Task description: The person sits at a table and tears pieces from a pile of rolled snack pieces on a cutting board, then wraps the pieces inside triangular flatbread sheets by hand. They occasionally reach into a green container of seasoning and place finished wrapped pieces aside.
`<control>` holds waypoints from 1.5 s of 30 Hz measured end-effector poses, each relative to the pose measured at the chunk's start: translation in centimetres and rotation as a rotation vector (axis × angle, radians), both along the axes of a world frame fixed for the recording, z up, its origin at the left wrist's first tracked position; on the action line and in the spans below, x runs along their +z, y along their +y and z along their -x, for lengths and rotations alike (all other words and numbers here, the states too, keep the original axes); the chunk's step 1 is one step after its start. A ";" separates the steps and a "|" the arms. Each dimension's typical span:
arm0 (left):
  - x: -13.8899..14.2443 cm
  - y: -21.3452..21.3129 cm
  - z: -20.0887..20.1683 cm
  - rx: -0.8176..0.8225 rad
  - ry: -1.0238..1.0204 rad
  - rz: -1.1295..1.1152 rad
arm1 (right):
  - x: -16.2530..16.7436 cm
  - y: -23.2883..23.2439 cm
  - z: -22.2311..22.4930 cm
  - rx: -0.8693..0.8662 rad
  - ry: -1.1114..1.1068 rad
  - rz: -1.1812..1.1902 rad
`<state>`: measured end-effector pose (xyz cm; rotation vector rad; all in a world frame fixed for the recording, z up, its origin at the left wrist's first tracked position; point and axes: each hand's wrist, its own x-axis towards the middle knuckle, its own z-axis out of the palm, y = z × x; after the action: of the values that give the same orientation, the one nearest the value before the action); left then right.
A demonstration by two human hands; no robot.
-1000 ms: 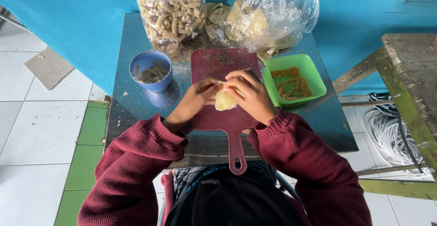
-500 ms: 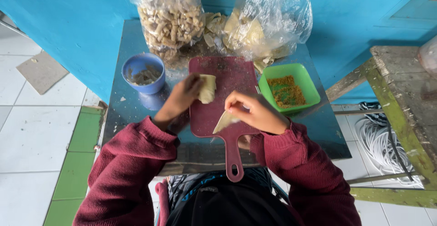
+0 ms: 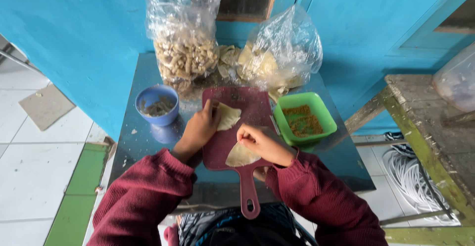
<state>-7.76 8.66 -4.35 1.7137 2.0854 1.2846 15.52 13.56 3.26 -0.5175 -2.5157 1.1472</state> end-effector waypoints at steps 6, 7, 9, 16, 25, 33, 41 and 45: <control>2.2 -0.6 -0.4 0.089 0.154 0.069 | 0.2 -0.3 0.4 0.010 0.023 -0.042; 2.2 -0.8 -0.5 0.110 0.157 0.103 | 0.2 -0.3 0.4 0.010 0.023 -0.037; 1.8 -1.1 -0.5 0.133 0.185 0.003 | 0.0 -0.4 0.3 -0.008 0.012 0.020; 0.9 -0.6 0.2 0.149 0.181 0.036 | -0.5 -0.3 0.4 -0.033 0.048 -0.017; 0.2 -0.7 0.1 0.164 0.212 -0.018 | -0.5 -0.3 0.1 -0.042 0.053 -0.113; 2.7 -2.2 -1.2 0.204 0.382 -0.112 | -0.1 -0.3 0.4 -0.062 0.041 -0.481; 4.5 -5.9 -5.1 -0.137 0.344 -0.094 | -0.1 -1.2 0.7 -0.159 0.027 -0.731; 4.9 -6.8 -6.1 -0.220 0.384 -0.100 | 0.1 -1.2 0.5 -0.140 0.058 -0.715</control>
<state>-1.70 1.83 0.52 2.3161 1.9619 1.0792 15.03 12.33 3.41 -0.4348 -2.5549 0.1657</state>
